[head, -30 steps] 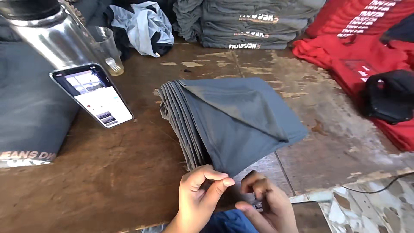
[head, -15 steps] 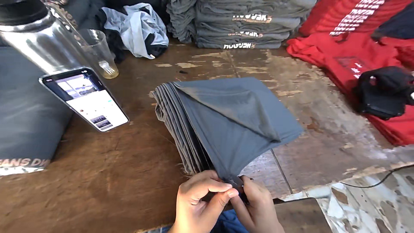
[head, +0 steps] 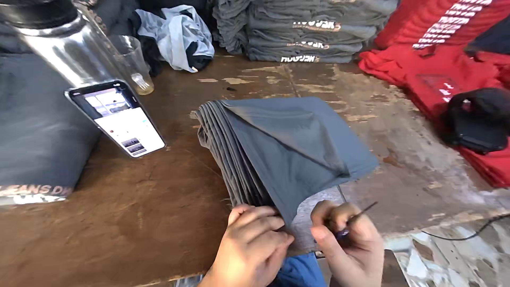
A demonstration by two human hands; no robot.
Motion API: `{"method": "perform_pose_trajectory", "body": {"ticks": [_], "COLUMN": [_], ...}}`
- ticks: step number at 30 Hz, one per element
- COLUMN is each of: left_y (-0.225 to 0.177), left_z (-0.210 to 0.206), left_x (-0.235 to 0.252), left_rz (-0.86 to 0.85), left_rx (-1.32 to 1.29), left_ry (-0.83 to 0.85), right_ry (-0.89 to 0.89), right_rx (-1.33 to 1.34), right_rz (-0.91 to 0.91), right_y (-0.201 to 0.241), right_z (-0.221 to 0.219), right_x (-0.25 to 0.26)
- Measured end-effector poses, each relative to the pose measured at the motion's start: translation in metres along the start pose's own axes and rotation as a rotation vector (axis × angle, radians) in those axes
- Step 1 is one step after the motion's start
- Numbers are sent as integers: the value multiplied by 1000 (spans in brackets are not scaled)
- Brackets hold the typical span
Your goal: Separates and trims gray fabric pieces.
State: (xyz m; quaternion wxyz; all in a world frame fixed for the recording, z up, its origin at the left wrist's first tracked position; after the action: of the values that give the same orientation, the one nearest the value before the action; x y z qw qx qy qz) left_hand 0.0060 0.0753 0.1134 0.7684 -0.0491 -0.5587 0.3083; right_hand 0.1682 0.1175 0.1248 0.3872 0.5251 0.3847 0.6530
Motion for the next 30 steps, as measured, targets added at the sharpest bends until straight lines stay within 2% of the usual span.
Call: {"method": "perform_pose_trajectory", "body": {"ticks": [3,6,8,13,17,21,30], "left_y": [-9,-5,1,19,33,40,35], "left_z": [-4,-3,-3,5,6,-7,-2], "left_x": [0,-1,-3,-5,-10,-14,-7], "left_rz": [-104,-152,-149,60,205,411,359], "left_rx": [175,229,213,-75,-249,-552,-459], "left_ry": [93,60,37,-181,-271,-308,-241], "right_ry": [69,155,105,-109,-146,-141,-125], "right_rx": [-63,-184,-199,10,175,288,301], "right_rz": [9,-23,-7,-5,26,-10,-38], "right_y": [3,-9,-12,-19,-21,-25,-30], "right_z": [-16,-36,-36,-19,-21,-25,-22], "right_x": [19,32,32,24,21,17,16]}}
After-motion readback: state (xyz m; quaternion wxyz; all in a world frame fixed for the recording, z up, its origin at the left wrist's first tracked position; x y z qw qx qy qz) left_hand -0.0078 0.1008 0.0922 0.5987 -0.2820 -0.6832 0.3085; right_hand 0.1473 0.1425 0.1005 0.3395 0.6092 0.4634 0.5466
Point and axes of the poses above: each hand's wrist, its own x-axis towards the middle knuckle, its own z-axis out of the back of the hand, y = z × x, the point moved 8 cm from there along x, towards the middle knuckle, and after that the axes turned 12 degrees about -z, right-handed, at the moved point
